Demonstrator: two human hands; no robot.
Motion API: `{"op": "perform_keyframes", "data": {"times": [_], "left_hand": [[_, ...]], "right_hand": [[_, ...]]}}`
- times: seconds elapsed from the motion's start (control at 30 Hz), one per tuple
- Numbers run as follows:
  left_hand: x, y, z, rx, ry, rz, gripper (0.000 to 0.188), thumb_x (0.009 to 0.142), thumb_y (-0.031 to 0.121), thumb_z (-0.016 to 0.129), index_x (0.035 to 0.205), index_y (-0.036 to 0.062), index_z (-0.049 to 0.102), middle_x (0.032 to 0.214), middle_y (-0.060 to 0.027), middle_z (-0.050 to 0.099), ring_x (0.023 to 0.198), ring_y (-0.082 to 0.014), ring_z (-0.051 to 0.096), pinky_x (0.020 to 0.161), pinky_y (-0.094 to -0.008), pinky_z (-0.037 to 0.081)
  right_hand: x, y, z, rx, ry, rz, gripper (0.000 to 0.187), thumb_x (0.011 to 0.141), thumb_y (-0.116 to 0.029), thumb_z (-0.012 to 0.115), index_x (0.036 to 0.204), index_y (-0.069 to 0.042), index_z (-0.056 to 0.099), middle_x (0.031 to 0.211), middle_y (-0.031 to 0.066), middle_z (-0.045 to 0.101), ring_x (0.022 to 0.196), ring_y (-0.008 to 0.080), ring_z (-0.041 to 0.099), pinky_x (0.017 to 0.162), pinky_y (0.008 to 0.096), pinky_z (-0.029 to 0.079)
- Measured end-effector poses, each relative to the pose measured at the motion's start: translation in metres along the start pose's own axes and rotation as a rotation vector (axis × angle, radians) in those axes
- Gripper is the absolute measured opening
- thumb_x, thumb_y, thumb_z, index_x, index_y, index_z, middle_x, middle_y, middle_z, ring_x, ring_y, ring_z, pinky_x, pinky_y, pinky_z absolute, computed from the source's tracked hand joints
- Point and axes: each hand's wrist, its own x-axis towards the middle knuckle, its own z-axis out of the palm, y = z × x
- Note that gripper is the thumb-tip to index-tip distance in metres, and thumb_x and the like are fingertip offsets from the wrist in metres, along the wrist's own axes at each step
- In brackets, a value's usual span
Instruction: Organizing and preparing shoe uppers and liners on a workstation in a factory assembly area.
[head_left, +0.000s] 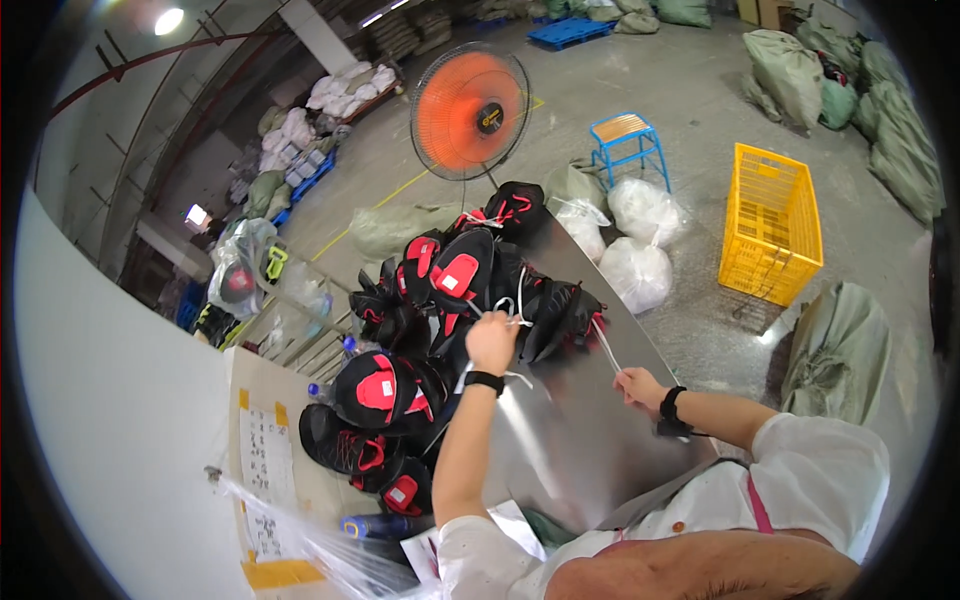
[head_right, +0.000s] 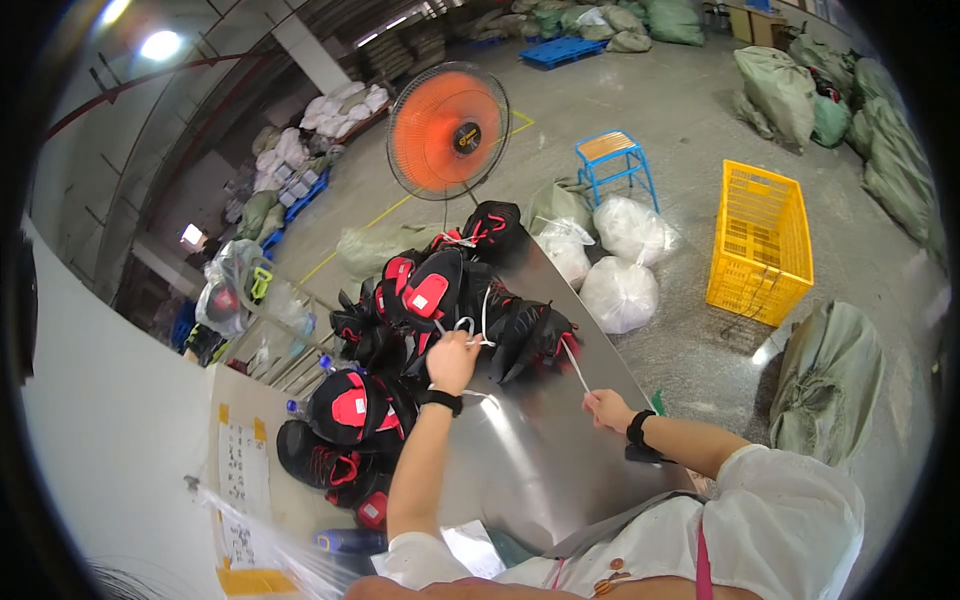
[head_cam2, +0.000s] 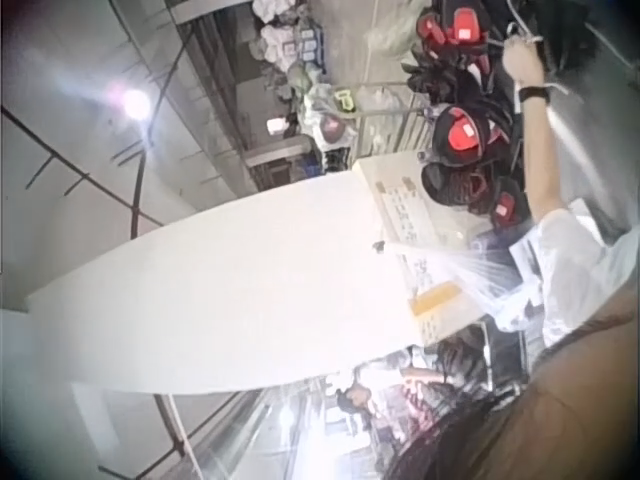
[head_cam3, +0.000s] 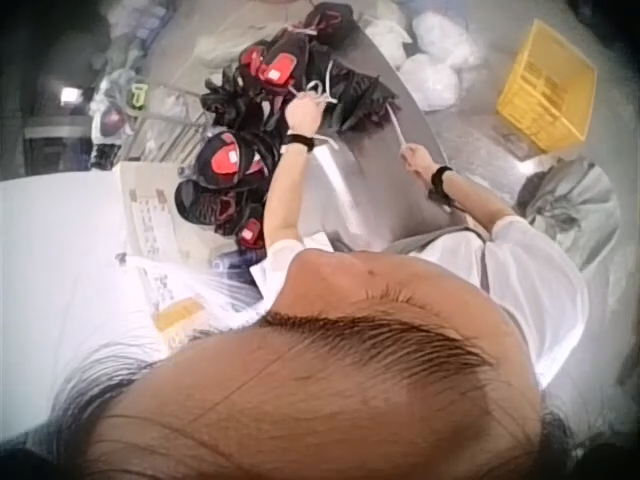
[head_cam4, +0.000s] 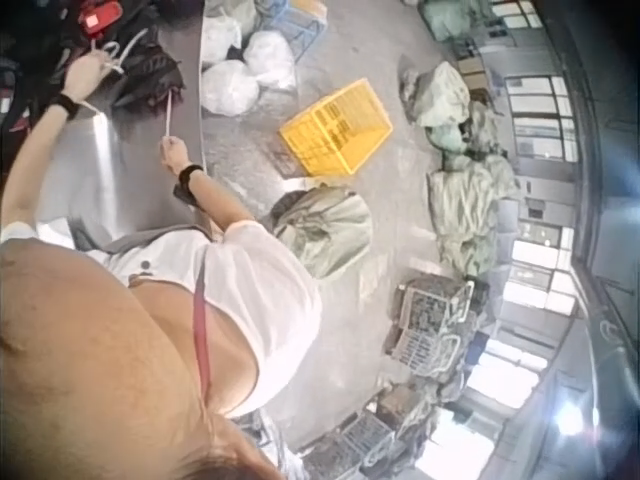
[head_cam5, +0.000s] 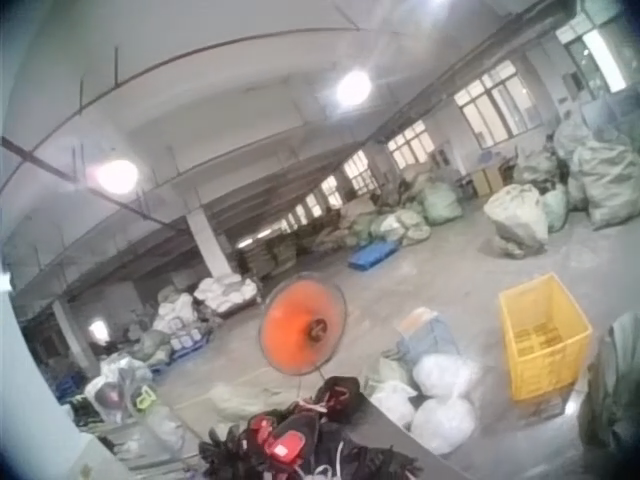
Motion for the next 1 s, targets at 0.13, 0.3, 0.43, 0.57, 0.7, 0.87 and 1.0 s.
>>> {"op": "perform_keyframes", "data": {"times": [0.13, 0.3, 0.43, 0.57, 0.7, 0.87, 1.0], "left_hand": [[-0.018, -0.015, -0.060, -0.034, 0.233, -0.228, 0.033, 0.087, 0.029, 0.050, 0.066, 0.0039, 0.053, 0.060, -0.0122, 0.055, 0.053, -0.0257, 0.054, 0.049, -0.0368, 0.041], [-0.004, 0.073, -0.170, -0.751, 0.666, -0.588, 0.037, 0.095, 0.026, 0.037, 0.067, 0.0025, 0.042, 0.059, -0.0039, 0.045, 0.052, -0.0120, 0.041, 0.047, -0.0282, 0.035], [-0.036, 0.166, -0.210, -0.494, 0.414, -0.487, 0.029, 0.094, 0.023, 0.038, 0.074, 0.0019, 0.043, 0.062, -0.0041, 0.047, 0.056, -0.0107, 0.043, 0.054, -0.0258, 0.038], [-0.110, 0.259, -0.223, -0.544, 0.299, -0.790, 0.025, 0.093, 0.017, 0.041, 0.073, 0.0009, 0.044, 0.057, -0.0032, 0.045, 0.055, -0.0104, 0.045, 0.052, -0.0257, 0.037], [-0.199, 0.343, -0.258, -0.668, 0.401, -0.958, 0.032, 0.094, 0.023, 0.037, 0.069, 0.0037, 0.039, 0.054, -0.0011, 0.041, 0.050, -0.0086, 0.039, 0.048, -0.0241, 0.033], [-0.287, 0.514, -0.319, -0.431, 0.694, -0.988, 0.041, 0.091, 0.040, 0.041, 0.076, 0.0023, 0.045, 0.063, -0.0058, 0.046, 0.053, -0.0110, 0.041, 0.046, -0.0242, 0.034], [-0.354, 0.682, -0.372, -0.220, 1.255, -1.000, 0.038, 0.085, 0.039, 0.052, 0.072, 0.0035, 0.045, 0.060, -0.0100, 0.048, 0.052, -0.0204, 0.047, 0.046, -0.0311, 0.039]], "right_hand": [[0.002, 0.000, -0.024, 0.070, -0.049, -0.223, 0.023, 0.088, -0.025, 0.049, 0.083, -0.004, 0.058, 0.083, 0.0018, 0.053, 0.074, 0.0094, 0.051, 0.063, 0.0258, 0.043], [-0.022, -0.105, -0.083, 0.268, -0.315, -0.699, 0.028, 0.091, -0.026, 0.046, 0.092, -0.003, 0.062, 0.118, 0.0056, 0.045, 0.095, 0.0114, 0.048, 0.084, 0.0255, 0.039], [-0.074, -0.145, -0.127, 0.136, -0.482, -0.638, 0.026, 0.091, -0.019, 0.044, 0.096, 0.000, 0.061, 0.106, 0.0054, 0.053, 0.091, 0.0114, 0.051, 0.084, 0.0255, 0.039], [-0.084, -0.076, -0.175, 0.115, -0.450, -0.354, 0.024, 0.090, -0.020, 0.046, 0.096, -0.002, 0.061, 0.078, 0.0028, 0.060, 0.073, 0.0107, 0.054, 0.069, 0.0238, 0.043], [-0.091, 0.002, -0.216, 0.155, -0.367, -0.134, 0.024, 0.089, -0.027, 0.050, 0.089, -0.006, 0.061, 0.064, -0.0007, 0.055, 0.060, 0.0106, 0.052, 0.058, 0.0241, 0.042], [-0.108, -0.059, -0.167, -0.028, -0.342, -0.411, 0.030, 0.091, -0.030, 0.046, 0.085, -0.003, 0.058, 0.052, -0.0019, 0.043, 0.046, 0.0069, 0.039, 0.044, 0.0207, 0.032], [-0.204, -0.148, -0.089, 0.173, -0.700, -0.860, 0.031, 0.093, -0.026, 0.042, 0.093, 0.001, 0.057, 0.058, -0.0025, 0.040, 0.054, 0.0066, 0.037, 0.051, 0.0212, 0.031]]}}
